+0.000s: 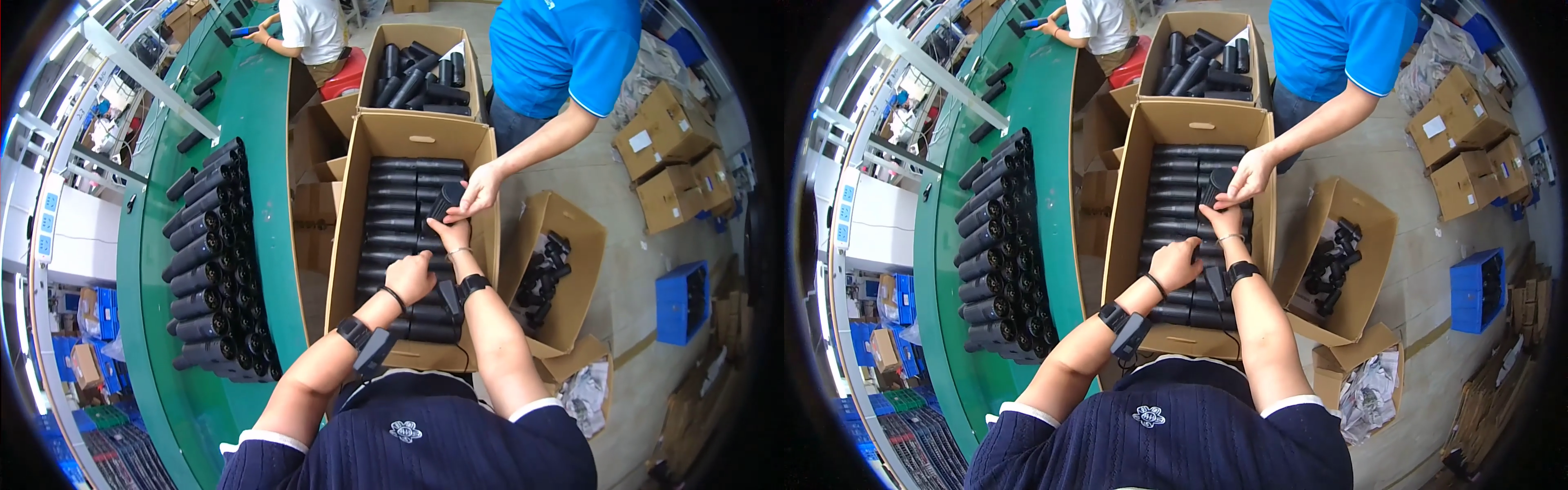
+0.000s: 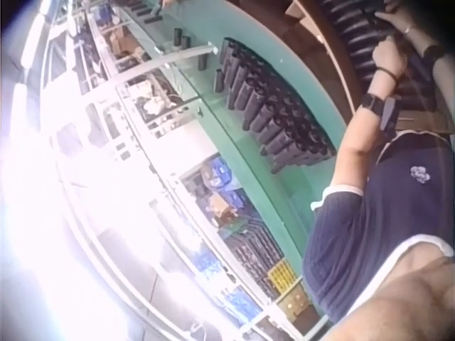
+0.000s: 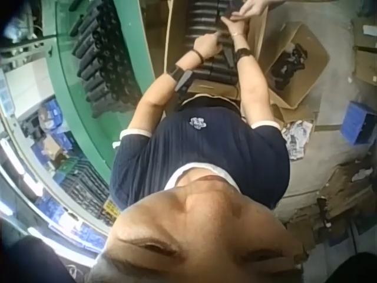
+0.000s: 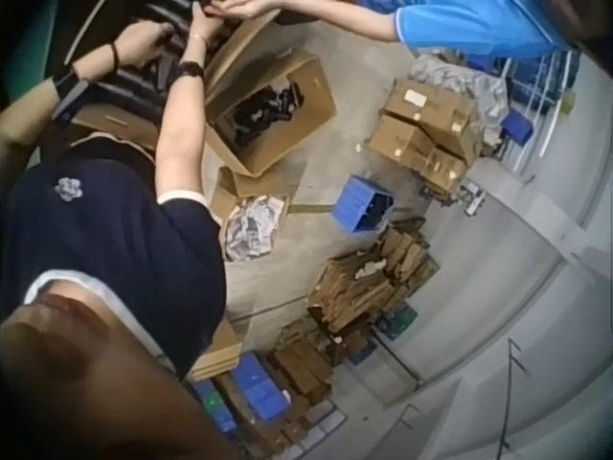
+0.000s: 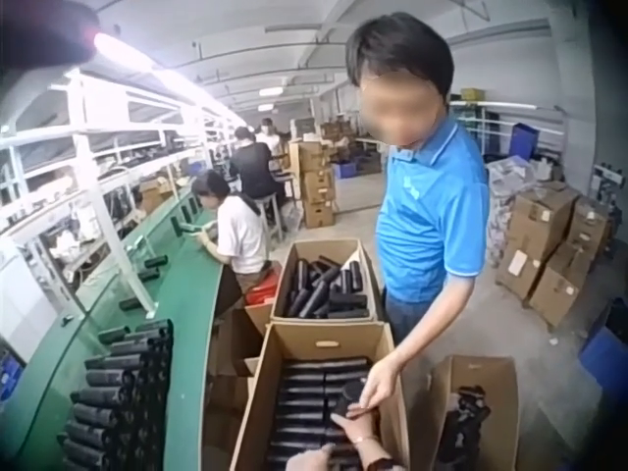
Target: The person removes black cylinders from a box and places them onto a green conveyor belt. Then, the person picks up each cylinder, presses a cap onto the end, and returns the finished cylinders to the box.
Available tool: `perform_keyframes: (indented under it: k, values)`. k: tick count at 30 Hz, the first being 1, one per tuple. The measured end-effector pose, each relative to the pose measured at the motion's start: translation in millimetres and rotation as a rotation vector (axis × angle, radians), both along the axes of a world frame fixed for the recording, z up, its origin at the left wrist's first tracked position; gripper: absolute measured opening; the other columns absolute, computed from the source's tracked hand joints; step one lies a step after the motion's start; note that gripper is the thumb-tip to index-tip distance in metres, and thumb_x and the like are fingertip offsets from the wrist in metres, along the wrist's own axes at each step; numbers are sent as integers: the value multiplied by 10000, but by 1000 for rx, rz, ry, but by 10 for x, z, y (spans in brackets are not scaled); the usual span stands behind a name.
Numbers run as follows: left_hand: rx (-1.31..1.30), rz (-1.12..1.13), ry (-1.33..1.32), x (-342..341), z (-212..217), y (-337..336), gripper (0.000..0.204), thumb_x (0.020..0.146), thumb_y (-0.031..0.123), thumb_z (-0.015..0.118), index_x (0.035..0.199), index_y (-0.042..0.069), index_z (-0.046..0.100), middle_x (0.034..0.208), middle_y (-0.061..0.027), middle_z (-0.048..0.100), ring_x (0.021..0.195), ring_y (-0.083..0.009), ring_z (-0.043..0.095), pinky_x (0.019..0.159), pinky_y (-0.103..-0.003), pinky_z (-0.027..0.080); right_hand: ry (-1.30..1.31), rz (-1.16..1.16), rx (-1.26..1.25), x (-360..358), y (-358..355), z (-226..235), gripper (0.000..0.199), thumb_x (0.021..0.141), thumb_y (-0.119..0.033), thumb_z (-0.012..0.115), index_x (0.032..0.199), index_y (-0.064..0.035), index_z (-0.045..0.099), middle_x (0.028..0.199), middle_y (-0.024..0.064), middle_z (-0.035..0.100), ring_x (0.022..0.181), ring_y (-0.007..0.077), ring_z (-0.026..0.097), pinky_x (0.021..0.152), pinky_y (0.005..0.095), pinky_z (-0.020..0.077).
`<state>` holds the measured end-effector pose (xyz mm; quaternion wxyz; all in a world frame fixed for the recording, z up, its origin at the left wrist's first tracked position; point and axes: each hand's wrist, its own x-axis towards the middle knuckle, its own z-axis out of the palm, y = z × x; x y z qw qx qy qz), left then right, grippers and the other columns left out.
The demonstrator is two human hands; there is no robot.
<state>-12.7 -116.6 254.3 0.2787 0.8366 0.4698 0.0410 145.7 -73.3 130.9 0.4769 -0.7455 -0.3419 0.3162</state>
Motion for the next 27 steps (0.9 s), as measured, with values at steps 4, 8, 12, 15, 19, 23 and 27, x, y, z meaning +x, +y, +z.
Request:
perform_keyframes:
  k: [4,8,12,15,19,23,27]
  values:
    - [-69,59,-56,-12,-153,80,366,731,214,654,1063,63,615,814,-176,666,794,-335,653,718,-428,526,-45,-3,114,109,10,-280,467,581,-351,832,864,-31,643,814,125,674,781,266,649,708,354,502]
    - [-214,120,-82,18,-153,194,392,734,238,661,1073,46,621,940,-198,661,911,-342,636,807,-420,511,-6,32,58,148,-33,-283,422,597,-234,845,858,-10,602,810,29,611,754,152,580,664,288,488]
    - [-225,158,-109,26,-164,282,387,726,229,664,1063,43,630,956,-200,660,915,-342,636,822,-408,507,1,-42,12,-5,-93,-121,405,598,-257,845,781,-18,574,760,29,596,689,147,557,611,291,472]
    - [-272,153,-110,64,-150,322,416,719,230,667,1083,34,618,957,-202,662,920,-337,638,827,-403,506,-39,66,40,138,-61,-238,432,586,-269,853,780,-7,571,724,39,590,667,149,556,607,295,472]
    - [-273,192,-144,66,-173,373,463,717,219,668,1127,20,589,938,-201,663,921,-329,640,820,-396,508,-54,108,103,85,-85,-274,451,588,-251,854,818,4,562,732,36,592,660,140,556,600,287,475]
    - [-172,263,-315,74,-366,443,580,666,212,725,1180,11,549,715,-104,629,685,-231,638,668,-343,515,-87,97,69,66,-98,-229,455,591,-265,840,880,-7,603,781,66,643,735,178,613,678,316,500]
    - [-56,239,-495,72,-373,459,741,596,224,795,1236,7,493,918,-131,581,870,-244,593,810,-336,482,-56,166,251,-45,-181,-136,553,612,-257,808,1077,-44,598,962,120,663,896,244,641,790,343,502]
